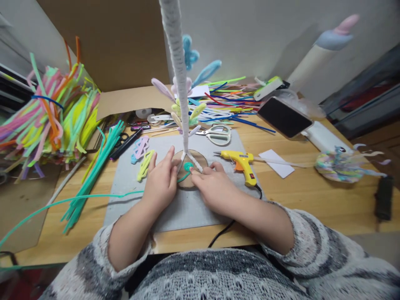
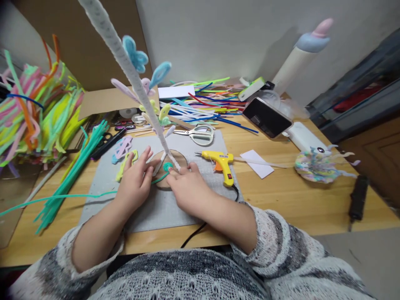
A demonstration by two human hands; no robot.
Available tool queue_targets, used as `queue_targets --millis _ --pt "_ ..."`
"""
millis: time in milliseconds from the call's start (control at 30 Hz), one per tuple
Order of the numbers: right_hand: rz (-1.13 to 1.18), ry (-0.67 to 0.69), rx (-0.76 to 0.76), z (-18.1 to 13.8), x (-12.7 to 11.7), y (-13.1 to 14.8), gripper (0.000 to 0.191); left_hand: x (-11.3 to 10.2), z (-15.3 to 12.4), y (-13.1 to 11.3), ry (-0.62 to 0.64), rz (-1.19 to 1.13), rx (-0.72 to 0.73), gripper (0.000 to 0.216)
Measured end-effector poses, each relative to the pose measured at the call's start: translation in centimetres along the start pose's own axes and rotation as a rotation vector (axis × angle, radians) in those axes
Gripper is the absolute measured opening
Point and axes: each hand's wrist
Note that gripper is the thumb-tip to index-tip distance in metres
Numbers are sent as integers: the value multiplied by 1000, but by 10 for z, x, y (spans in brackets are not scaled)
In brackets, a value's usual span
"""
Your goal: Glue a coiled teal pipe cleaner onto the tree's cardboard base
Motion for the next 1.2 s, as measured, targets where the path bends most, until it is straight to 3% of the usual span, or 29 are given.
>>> queue_targets --millis 267,433,567,733,933,1200 --pt "61 -18 15 0 1 -3 38 2 -1 -5 56 13 -21 60" --pt "151 30 50 -1 -2 -3 33 6 -3 -8 180 78 -141 100" --pt "141 91 106 -3 -5 0 30 11 -3 -8 219 65 -128 112" --pt "107 115 105 -4 -4 3 40 16 2 -4 221 48 -97 109" --pt "89 100 97 -4 -5 4 36 14 7 -4 185 80 -50 104" --pt "23 155 37 -14 -14 12 33 6 -5 -19 230 117 -26 97"
Point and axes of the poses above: each hand's wrist, its own z-axis towards the middle knuckle, its own x-axis out of the palm, y = z × x, and after that the axes turned 7 degrees about x, right-handed
